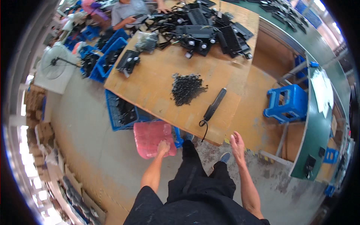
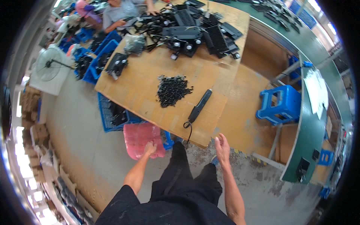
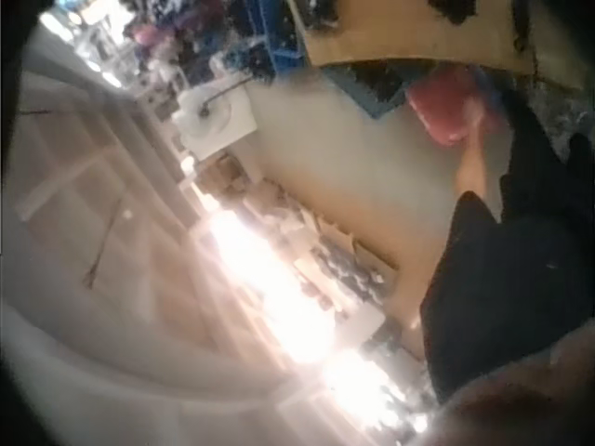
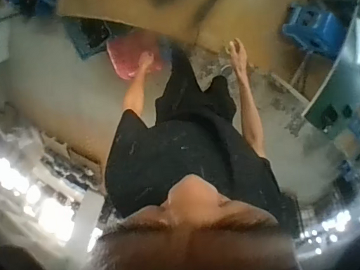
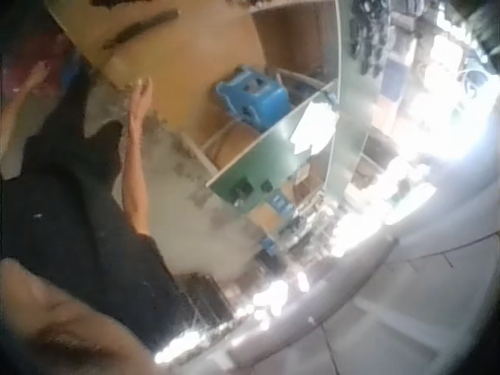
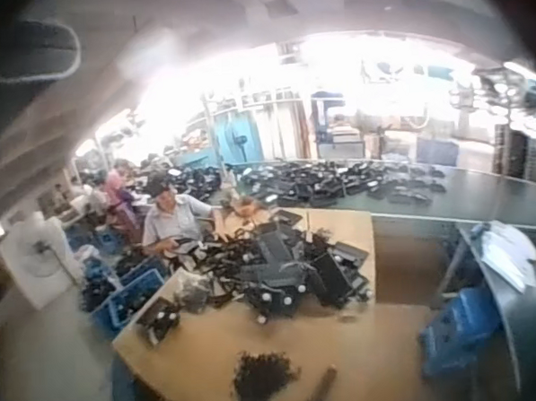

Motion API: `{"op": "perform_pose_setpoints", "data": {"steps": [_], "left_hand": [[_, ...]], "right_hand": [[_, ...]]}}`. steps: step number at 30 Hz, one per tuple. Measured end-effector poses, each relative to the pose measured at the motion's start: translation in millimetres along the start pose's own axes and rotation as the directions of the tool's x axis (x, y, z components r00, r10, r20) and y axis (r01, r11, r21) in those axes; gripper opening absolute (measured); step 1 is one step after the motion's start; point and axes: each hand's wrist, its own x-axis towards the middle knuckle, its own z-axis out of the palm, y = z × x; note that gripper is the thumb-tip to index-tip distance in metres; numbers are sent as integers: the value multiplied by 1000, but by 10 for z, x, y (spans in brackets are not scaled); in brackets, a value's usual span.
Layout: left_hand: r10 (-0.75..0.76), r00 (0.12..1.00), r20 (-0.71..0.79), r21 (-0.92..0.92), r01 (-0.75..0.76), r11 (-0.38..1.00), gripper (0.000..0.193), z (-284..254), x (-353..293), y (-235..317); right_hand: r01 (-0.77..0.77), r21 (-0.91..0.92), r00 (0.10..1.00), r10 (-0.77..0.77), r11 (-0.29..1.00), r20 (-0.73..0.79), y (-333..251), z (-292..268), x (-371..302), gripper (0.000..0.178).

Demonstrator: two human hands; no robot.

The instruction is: Assemble electronic components into a housing using an electric screwdriver.

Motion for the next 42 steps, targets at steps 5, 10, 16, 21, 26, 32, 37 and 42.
{"op": "perform_pose_setpoints", "data": {"steps": [5, 10, 16, 21, 26, 32, 37, 42], "left_hand": [[258, 962, -91, -95, -266, 959, 38, -524, 465, 631], [390, 902, -183, -118, -414, 902, 29, -1140, 457, 785], [330, 861, -388, -108, -398, 911, 22, -1765, 94, 1114], [539, 670, -510, 228, -499, 836, 49, -1493, 411, 1253], [456, 791, -407, 297, -358, 885, 88, -1230, 508, 1252], [436, 843, -315, 208, -387, 898, 97, -1311, 649, 1298], [390, 895, -217, 232, -340, 911, 101, -1311, 698, 1262], [432, 862, -266, 235, -377, 896, 103, -1250, 738, 1203]], "right_hand": [[-31, -360, 964, -67, 933, -258, -334, 758, 114, 63], [73, -470, 905, -257, 880, -339, -513, 968, 204, 60], [276, -435, 919, -368, 857, -142, -909, 912, 769, 52], [246, -369, 904, -350, 896, -247, -592, 885, 836, 38], [325, -394, 873, -433, 860, -226, -355, 969, 537, 26], [324, -411, 845, -456, 852, -279, -417, 1007, 651, 20], [323, -391, 849, -446, 862, -283, -450, 1034, 697, 18], [262, -401, 876, -391, 878, -283, -492, 1053, 702, 19]]}}
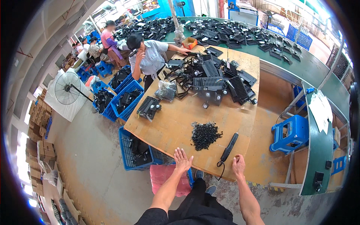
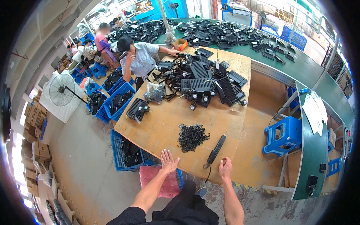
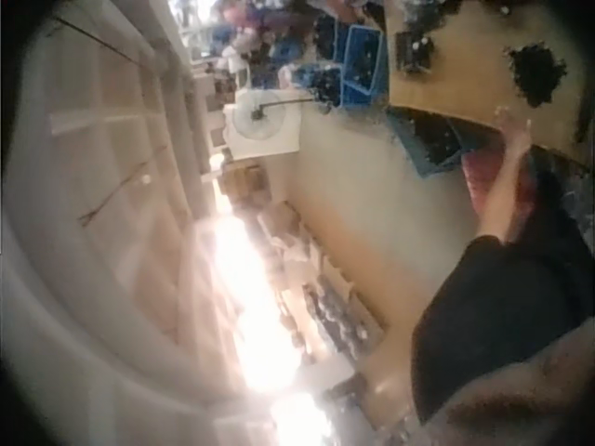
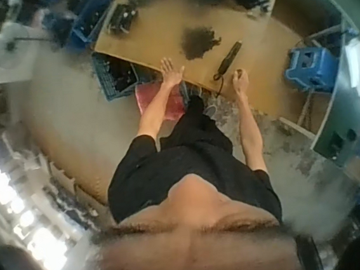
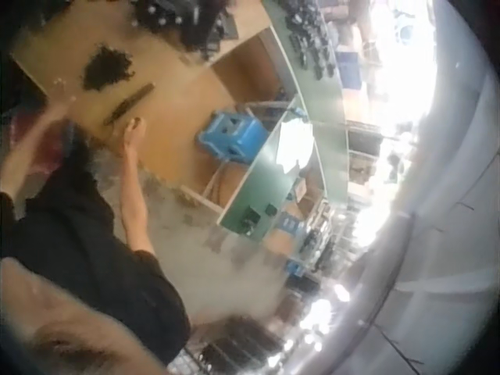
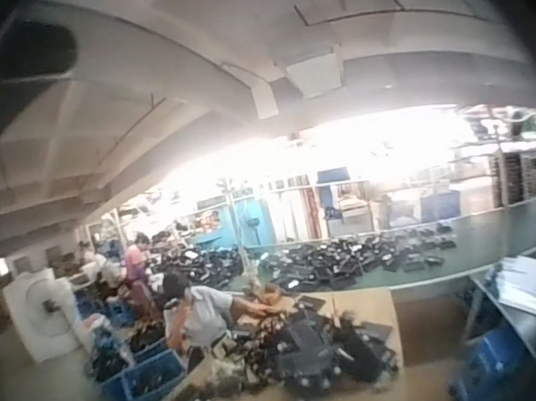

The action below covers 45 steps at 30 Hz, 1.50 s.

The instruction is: Assemble electronic components into a housing using an electric screwdriver.

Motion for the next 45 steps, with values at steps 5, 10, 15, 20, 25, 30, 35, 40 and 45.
{"op": "perform_pose_setpoints", "data": {"steps": [5, 10, 15, 20, 25, 30, 35, 40, 45], "left_hand": [[-17, 999, -38, 56, 19, 998, 102, -50, -160, 60], [6, 998, -58, -175, -16, 984, 94, -372, -521, -60], [-61, 960, -273, -179, 11, 984, 69, -93, -1943, -211], [-604, 566, 561, -230, 808, 543, 72, 1104, -5125, -1096], [-144, 602, 786, -466, 728, 504, 61, 1593, -6427, 391], [-179, 728, 662, -466, 587, 662, 54, 1264, -7266, -335], [-589, 499, 635, -540, 832, 123, 44, 1281, -7630, -1219], [-552, 500, 667, -571, 819, 52, 41, 1488, -8369, -2005], [-538, 440, 719, -463, 881, 101, 40, 1607, -9606, -2852]], "right_hand": [[28, 4, 999, -28, 1000, 36, 6, -19, -26, 20], [181, 7, 983, -181, 983, 3, 209, 16, -105, 23], [-1, 137, 997, -10, 991, 82, 509, -406, -493, 33], [90, 107, 995, -94, 990, 35, 572, -879, -1677, 32], [-182, -200, 822, 261, 963, 507, 2261, -1468, -3177, 26], [-191, -719, 276, 739, 669, 614, 3414, -2026, -4478, 38], [261, -500, 131, 482, 826, 866, 2838, -2210, -4931, 43], [-154, -544, 393, 556, 825, 732, 2418, -1558, -5242, 32], [-262, -215, 622, 335, 941, 708, 1515, -708, -6055, 33]]}}
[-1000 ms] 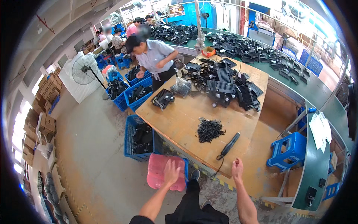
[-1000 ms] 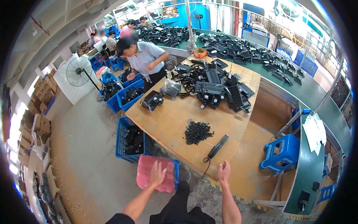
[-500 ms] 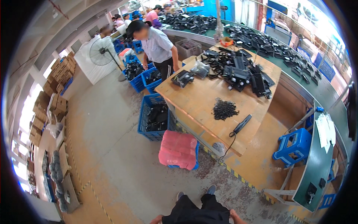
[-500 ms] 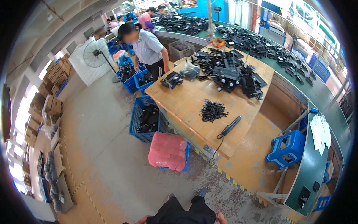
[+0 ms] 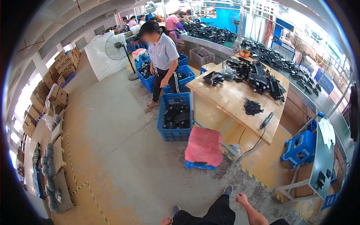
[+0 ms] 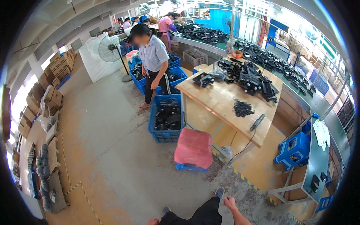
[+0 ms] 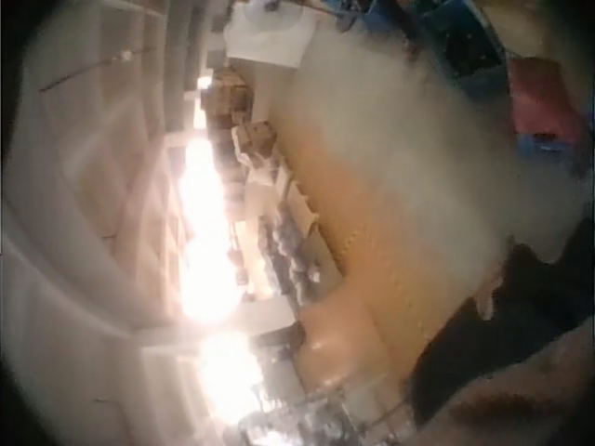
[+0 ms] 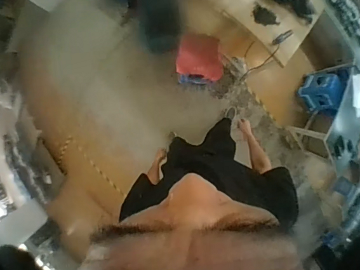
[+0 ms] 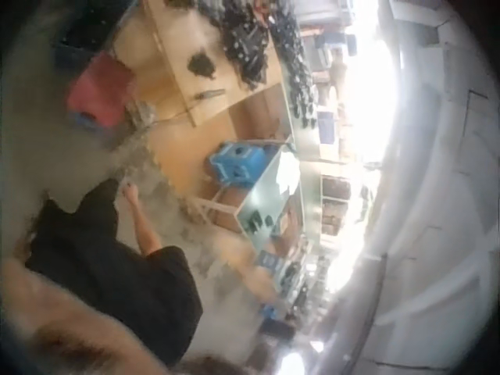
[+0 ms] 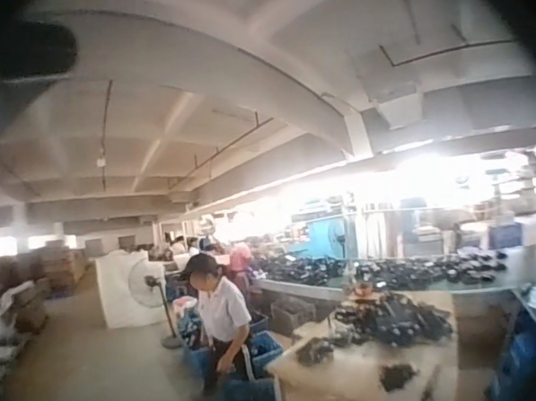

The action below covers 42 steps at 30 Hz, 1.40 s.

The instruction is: Assemble electronic components into a housing using an electric screwdriver.

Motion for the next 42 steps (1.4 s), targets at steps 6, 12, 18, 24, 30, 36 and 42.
{"op": "perform_pose_setpoints", "data": {"steps": [6, 12, 18, 24, 30, 36, 42], "left_hand": [[101, 929, -356, 138, -54, 989, 34, -1493, -432, -1156], [7, 980, -200, 171, 28, 985, 42, -2632, -278, -1610], [116, 979, -167, 12, -115, 993, 43, -3512, 447, -1398], [233, 935, -269, 75, -221, 972, 50, -4333, 910, -510], [311, 921, -233, 108, -293, 950, 51, -5114, 1113, 464], [323, 924, -206, 81, -312, 946, 45, -5657, 1386, 655], [269, 951, -151, 225, -232, 946, 43, -6477, 2110, 1073]], "right_hand": [[-107, -57, 979, 115, 993, 167, -552, 1533, -1057, 34], [256, -451, 958, -160, 855, 239, -615, 2558, -1605, 45], [-34, -390, 893, 203, 920, 401, -904, 3315, -1778, 49], [-143, -251, 863, 245, 957, 442, -1512, 4159, -1377, 43], [258, -403, 890, -55, 878, 452, -2603, 4922, -1027, 44], [383, -530, 897, -169, 756, 408, -3519, 5580, -50, 38], [193, -332, 965, -118, 923, 233, -4739, 6078, 536, 34]]}}
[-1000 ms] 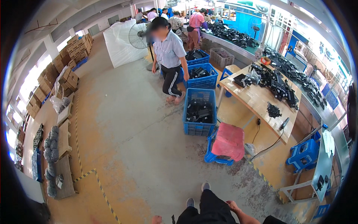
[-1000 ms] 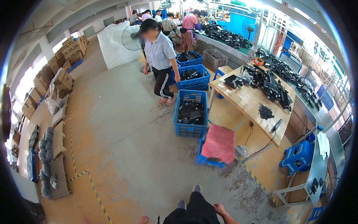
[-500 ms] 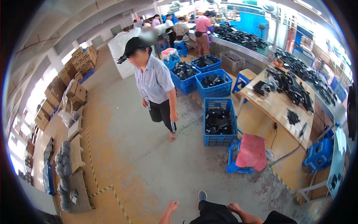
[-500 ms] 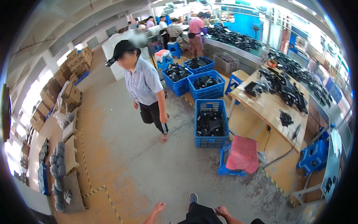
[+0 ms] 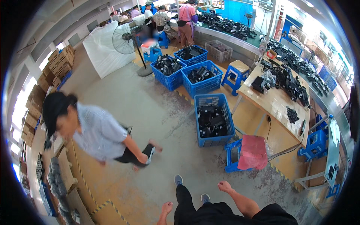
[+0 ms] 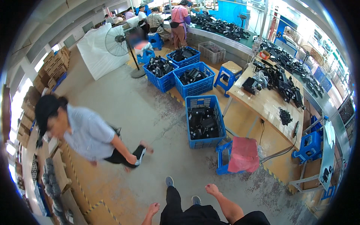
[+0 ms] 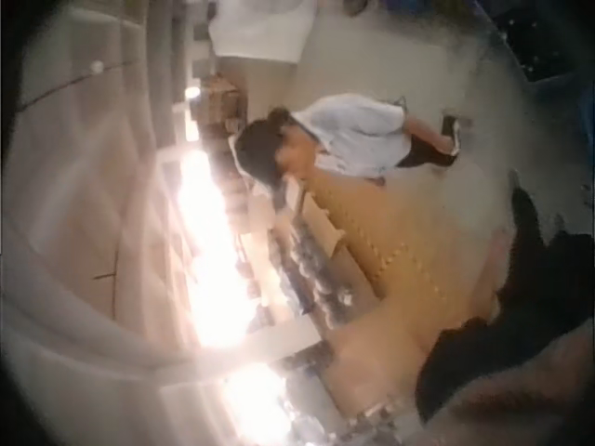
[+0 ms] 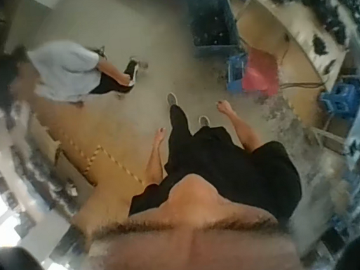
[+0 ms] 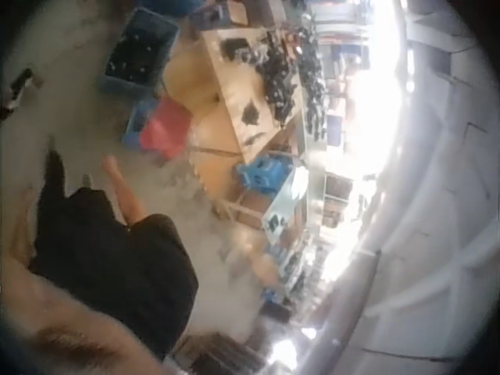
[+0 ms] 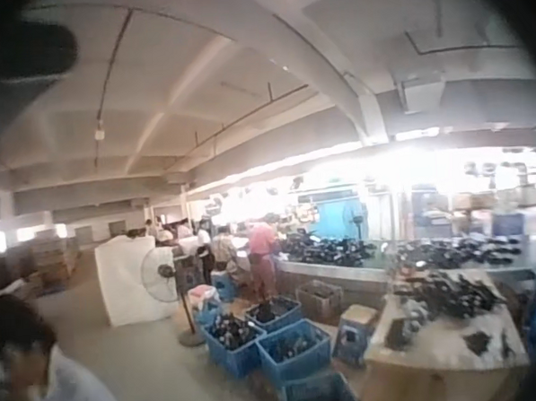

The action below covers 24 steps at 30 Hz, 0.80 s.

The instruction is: Assemble electronic components into a housing using an electric screwdriver.

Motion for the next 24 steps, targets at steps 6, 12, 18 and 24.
{"op": "perform_pose_setpoints", "data": {"steps": [6, 12, 18, 24], "left_hand": [[106, 994, 12, 106, -107, 989, 43, -1113, 1568, 868], [177, 979, 104, 77, -186, 980, 40, -2129, 3110, 2582], [207, 964, 167, 198, -239, 951, 39, -2771, 4693, 4113], [200, 952, 230, 166, -241, 956, 34, -3563, 5908, 5402]], "right_hand": [[-240, 223, 970, 226, 945, 86, -772, 62, 599, 44], [-272, 316, 958, 287, 909, 0, -1360, -91, 1002, 43], [-553, 380, 826, 545, 741, 140, -1753, 80, 2109, 38], [-474, 299, 881, 443, 828, 166, -2795, -1171, 4001, 37]]}}
